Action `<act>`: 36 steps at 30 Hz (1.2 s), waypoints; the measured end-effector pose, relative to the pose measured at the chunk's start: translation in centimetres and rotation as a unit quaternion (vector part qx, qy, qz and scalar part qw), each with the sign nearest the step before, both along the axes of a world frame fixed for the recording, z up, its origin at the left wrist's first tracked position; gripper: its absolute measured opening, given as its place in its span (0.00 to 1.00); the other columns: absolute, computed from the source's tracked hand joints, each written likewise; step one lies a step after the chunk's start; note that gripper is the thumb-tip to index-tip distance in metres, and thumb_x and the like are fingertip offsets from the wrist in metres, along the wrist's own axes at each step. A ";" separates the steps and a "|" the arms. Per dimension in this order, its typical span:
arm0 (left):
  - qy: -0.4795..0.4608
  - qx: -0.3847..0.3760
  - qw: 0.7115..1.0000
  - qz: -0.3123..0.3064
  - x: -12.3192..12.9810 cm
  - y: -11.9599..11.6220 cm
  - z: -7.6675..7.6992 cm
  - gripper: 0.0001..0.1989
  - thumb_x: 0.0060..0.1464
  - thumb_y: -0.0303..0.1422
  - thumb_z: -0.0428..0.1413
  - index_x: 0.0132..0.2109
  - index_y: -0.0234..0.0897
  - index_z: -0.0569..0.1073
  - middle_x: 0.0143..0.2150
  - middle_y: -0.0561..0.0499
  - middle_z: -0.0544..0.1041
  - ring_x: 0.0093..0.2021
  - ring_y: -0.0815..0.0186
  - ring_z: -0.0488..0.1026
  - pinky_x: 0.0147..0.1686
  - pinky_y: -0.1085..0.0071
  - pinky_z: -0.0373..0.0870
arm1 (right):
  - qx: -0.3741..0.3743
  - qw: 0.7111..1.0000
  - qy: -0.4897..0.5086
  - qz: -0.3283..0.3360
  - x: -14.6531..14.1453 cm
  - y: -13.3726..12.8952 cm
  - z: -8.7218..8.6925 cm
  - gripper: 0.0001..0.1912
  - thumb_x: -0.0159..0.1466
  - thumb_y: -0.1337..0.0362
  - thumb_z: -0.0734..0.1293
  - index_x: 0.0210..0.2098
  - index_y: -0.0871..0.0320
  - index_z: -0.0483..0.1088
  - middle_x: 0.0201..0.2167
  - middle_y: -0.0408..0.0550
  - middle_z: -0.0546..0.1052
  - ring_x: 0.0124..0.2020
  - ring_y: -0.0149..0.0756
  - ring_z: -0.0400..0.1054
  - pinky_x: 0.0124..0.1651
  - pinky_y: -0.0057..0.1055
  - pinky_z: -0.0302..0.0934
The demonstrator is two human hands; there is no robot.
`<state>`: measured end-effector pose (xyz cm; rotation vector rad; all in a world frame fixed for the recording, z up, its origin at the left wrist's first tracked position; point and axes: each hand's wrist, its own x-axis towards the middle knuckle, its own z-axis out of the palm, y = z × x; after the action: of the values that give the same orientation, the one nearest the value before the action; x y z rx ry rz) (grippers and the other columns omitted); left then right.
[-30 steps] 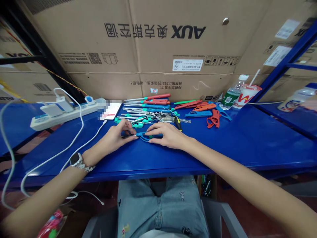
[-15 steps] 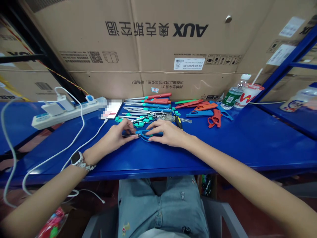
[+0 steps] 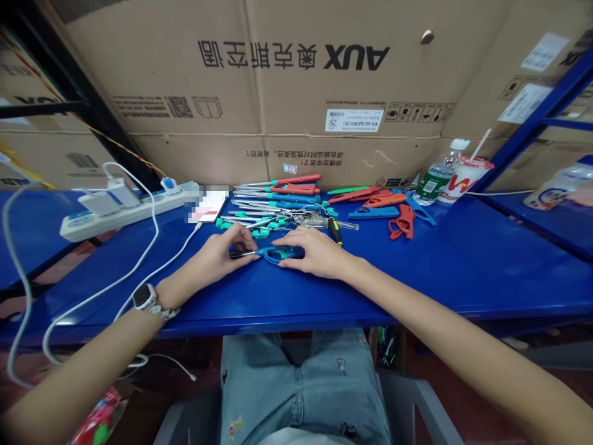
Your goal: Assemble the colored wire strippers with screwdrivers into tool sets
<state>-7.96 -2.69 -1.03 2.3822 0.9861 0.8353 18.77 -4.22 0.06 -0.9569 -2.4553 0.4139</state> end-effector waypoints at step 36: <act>0.059 0.129 0.988 -0.068 -0.4 1.0 -0.8 0.15 0.70 0.38 0.53 0.52 0.37 0.81 0.46 0.43 0.81 0.46 0.59 0.79 0.49 0.59 0.78 | 0.054 0.989 -0.107 -0.084 2.1 -1.6 -0.2 0.18 0.76 0.57 0.57 0.50 0.58 0.74 0.45 0.55 0.74 0.45 0.43 0.71 0.50 0.43 0.69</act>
<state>-8.41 -1.72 -1.81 2.7112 0.7874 0.8225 20.91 -5.87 -0.11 -1.2049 -2.5294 0.1231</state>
